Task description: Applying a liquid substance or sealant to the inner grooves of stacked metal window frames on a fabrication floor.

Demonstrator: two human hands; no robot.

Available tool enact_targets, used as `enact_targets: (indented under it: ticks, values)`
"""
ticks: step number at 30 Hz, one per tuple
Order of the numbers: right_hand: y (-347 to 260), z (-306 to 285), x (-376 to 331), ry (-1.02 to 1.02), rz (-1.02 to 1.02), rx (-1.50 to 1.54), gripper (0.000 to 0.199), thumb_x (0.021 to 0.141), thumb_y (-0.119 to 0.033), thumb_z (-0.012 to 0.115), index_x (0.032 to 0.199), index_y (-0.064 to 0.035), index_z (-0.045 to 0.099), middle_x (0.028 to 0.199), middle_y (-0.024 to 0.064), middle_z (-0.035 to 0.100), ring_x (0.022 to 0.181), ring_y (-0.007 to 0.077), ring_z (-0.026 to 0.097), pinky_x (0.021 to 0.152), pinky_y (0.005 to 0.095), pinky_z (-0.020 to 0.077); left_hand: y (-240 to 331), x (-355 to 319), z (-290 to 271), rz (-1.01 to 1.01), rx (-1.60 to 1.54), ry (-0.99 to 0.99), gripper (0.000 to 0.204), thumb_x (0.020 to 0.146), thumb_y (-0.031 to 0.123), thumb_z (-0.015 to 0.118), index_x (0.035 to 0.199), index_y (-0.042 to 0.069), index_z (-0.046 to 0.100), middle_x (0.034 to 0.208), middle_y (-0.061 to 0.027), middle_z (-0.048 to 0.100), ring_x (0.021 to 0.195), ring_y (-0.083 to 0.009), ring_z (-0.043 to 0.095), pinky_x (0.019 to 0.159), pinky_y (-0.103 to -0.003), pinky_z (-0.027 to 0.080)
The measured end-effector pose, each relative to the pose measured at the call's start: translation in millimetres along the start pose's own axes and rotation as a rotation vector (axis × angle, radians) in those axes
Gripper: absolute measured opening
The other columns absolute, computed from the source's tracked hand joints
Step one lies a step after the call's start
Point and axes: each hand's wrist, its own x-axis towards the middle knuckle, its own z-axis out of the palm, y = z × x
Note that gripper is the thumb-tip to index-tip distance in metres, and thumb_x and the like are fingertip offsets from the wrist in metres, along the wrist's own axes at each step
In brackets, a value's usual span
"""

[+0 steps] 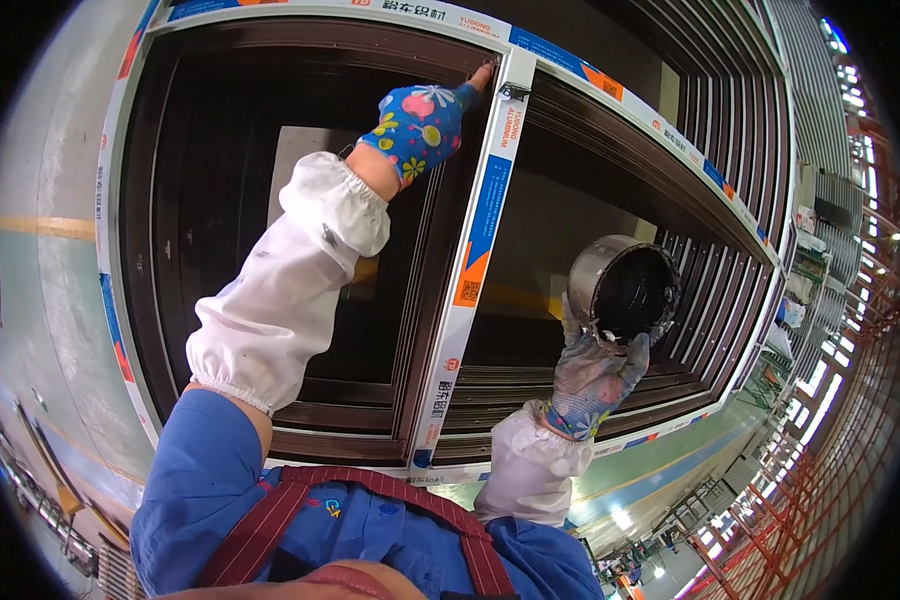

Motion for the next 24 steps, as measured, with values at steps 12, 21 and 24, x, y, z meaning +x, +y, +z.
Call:
enact_targets:
  ticks: [12, 21, 24]
  values:
    - [-5.7, -3.3, -10.8, 0.023, -0.027, -0.011, 0.051, 0.079, -0.026, 0.054, 0.127, -0.0124, 0.042, 0.132, 0.0151, 0.038, 0.121, 0.0383, 0.036, 0.095, 0.0616, 0.0339, -4.4, -20.8, 11.4, 0.008, 0.12, 0.144, 0.065, 0.079, 0.014, 0.056, 0.137, 0.022, 0.028, 0.066, -0.0031, 0.058, 0.058, -0.0155, 0.06, 0.049, -0.028, 0.044]
    - [-12.9, -9.8, -39.5, 0.007, -0.052, -0.018, 0.051, 0.081, -0.027, 0.052, 0.128, -0.0109, 0.041, 0.13, 0.0145, 0.041, 0.12, 0.0347, 0.039, 0.095, 0.0598, 0.0355, -3.2, -26.7, 10.7, 0.023, 0.189, 0.131, 0.064, 0.079, 0.012, 0.055, 0.137, 0.018, 0.029, 0.064, -0.0021, 0.057, 0.056, -0.0162, 0.059, 0.047, -0.029, 0.042]
    - [-11.4, -9.4, -53.7, 0.043, -0.056, -0.044, 0.051, 0.081, -0.028, 0.051, 0.128, -0.011, 0.04, 0.13, 0.0121, 0.042, 0.118, 0.0325, 0.041, 0.093, 0.0578, 0.0385, -23.7, -54.0, 7.2, -0.028, 0.066, 0.307, 0.065, 0.074, 0.005, 0.051, 0.135, 0.014, 0.032, 0.065, -0.0035, 0.059, 0.056, -0.0189, 0.06, 0.048, -0.031, 0.043]
